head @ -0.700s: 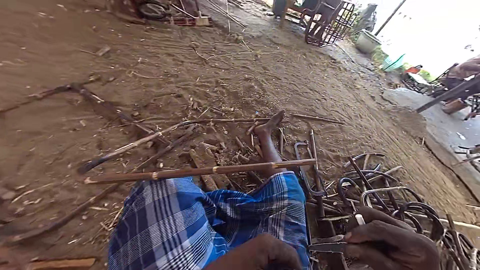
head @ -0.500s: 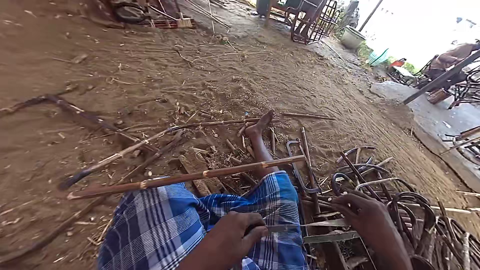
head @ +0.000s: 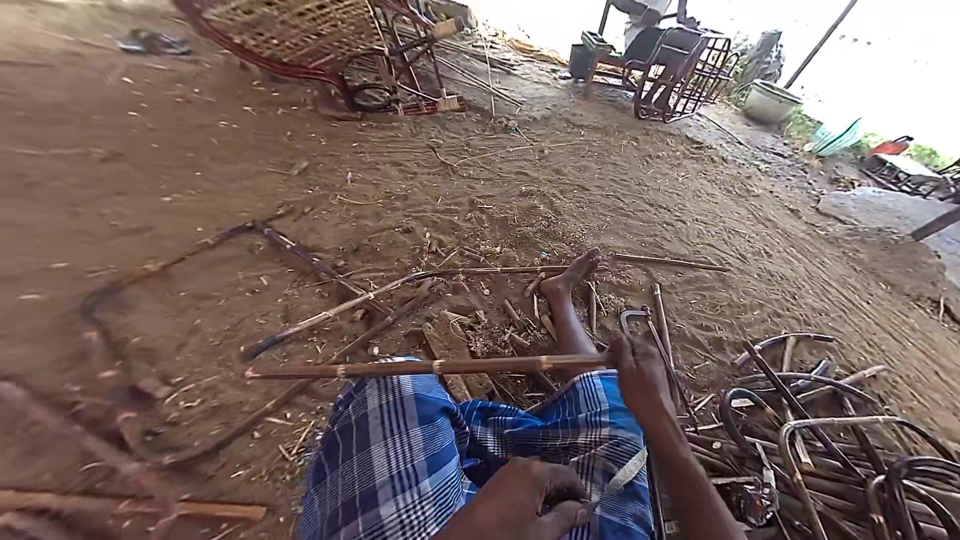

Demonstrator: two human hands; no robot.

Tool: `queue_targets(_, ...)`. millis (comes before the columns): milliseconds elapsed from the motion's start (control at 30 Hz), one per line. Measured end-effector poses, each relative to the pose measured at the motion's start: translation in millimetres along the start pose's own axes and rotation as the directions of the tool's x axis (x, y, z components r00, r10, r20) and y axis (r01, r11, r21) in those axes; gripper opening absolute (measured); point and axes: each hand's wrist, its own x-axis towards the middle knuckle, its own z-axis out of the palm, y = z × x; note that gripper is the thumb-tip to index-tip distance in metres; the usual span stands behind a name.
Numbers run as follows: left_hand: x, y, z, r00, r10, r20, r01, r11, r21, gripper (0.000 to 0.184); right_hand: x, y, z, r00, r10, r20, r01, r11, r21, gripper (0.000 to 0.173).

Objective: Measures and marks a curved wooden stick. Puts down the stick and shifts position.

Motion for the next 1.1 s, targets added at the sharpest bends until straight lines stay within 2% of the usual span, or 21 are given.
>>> queue_targets(100,-17.9,2.3,8.1,1.000,-0.002,0.003,0.002,0.997,-0.076,0.028,-35.8,-29.6,38.2,0.985,-0.166,-0.046,0.164,0.985,-0.043,0.058)
queue_targets(167,-26.8,8.0,11.1,1.000,0.020,-0.012,-0.021,0.993,-0.117,0.029,-48.9,-29.5,46.5,0.963,-0.262,-0.069,0.267,0.961,0.068,0.058)
queue_targets(267,-32.5,5.4,18.4,0.986,0.167,-0.013,-0.167,0.970,-0.177,0.028,-69.3,-17.8,53.9,0.944,-0.329,0.019,0.318,0.924,0.214,0.058)
queue_targets(300,-29.0,3.7,21.0,0.976,0.218,-0.020,-0.218,0.960,-0.178,0.028,-71.1,-11.6,57.8,0.933,-0.355,0.058,0.334,0.915,0.227,0.058)
queue_targets(367,-20.8,6.4,26.3,0.969,0.242,-0.038,-0.245,0.957,-0.152,0.027,-74.8,-4.5,55.2,0.930,-0.357,0.088,0.343,0.929,0.141,0.053)
queue_targets(433,-13.1,6.4,30.4,0.964,0.215,-0.154,-0.230,0.970,-0.082,0.025,-81.1,-6.6,33.1,0.942,-0.334,0.031,0.331,0.940,0.078,0.051)
queue_targets(500,-10.6,5.9,30.7,0.920,0.210,-0.331,-0.233,0.972,-0.031,0.023,-96.5,-4.2,5.0,0.926,-0.378,0.004,0.371,0.911,0.182,0.055)
queue_targets(533,-11.1,6.0,28.6,0.894,0.216,-0.392,-0.246,0.969,-0.026,0.023,-105.8,-0.8,-8.3,0.909,-0.410,0.081,0.367,0.876,0.313,0.059)
queue_targets(600,-17.2,4.3,22.6,0.886,0.203,-0.416,-0.244,0.969,-0.047,0.023,-123.6,6.7,-23.3,0.838,-0.424,0.342,0.183,0.810,0.557,0.055)
queue_targets(667,-26.6,-1.6,14.5,0.940,0.148,-0.307,-0.170,0.984,-0.047,0.024,-134.0,13.8,-30.7,0.780,-0.377,0.500,0.022,0.814,0.580,0.036)
queue_targets(767,-41.5,-15.7,3.4,0.993,0.027,-0.117,-0.030,0.999,-0.022,0.032,-132.5,38.2,-61.2,0.821,-0.296,0.489,0.150,0.937,0.315,0.029)
queue_targets(833,-47.6,-22.7,5.0,0.990,-0.064,-0.127,0.066,0.998,0.018,0.035,-127.6,52.0,-78.0,0.815,-0.212,0.540,0.219,0.974,0.052,0.030)
queue_targets(900,-45.3,-23.2,15.7,0.975,-0.121,-0.185,0.141,0.985,0.100,0.033,-128.0,47.9,-69.3,0.844,-0.061,0.533,0.227,0.941,-0.252,0.027)
queue_targets(933,-41.4,-21.5,22.2,0.972,-0.107,-0.207,0.139,0.979,0.148,0.032,-131.3,43.4,-55.4,0.872,-0.079,0.482,0.235,0.933,-0.271,0.027)
queue_targets(967,-36.3,-18.4,27.2,0.974,-0.071,-0.214,0.111,0.977,0.183,0.031,-134.7,39.6,-39.0,0.888,-0.185,0.422,0.277,0.946,-0.168,0.030)
queue_targets(1000,-31.1,-14.6,30.7,0.975,-0.026,-0.222,0.070,0.979,0.192,0.032,-136.0,34.3,-23.7,0.872,-0.286,0.398,0.301,0.953,0.026,0.036)
queue_targets(1067,-25.8,-9.6,36.4,0.953,0.031,-0.303,0.025,0.984,0.178,0.033,-136.2,22.8,-1.8,0.803,-0.380,0.460,0.160,0.880,0.447,0.042)
queue_targets(1100,-25.6,-9.6,35.1,0.935,0.017,-0.355,0.045,0.985,0.166,0.029,-134.2,17.8,3.3,0.802,-0.352,0.483,0.078,0.862,0.500,0.038)
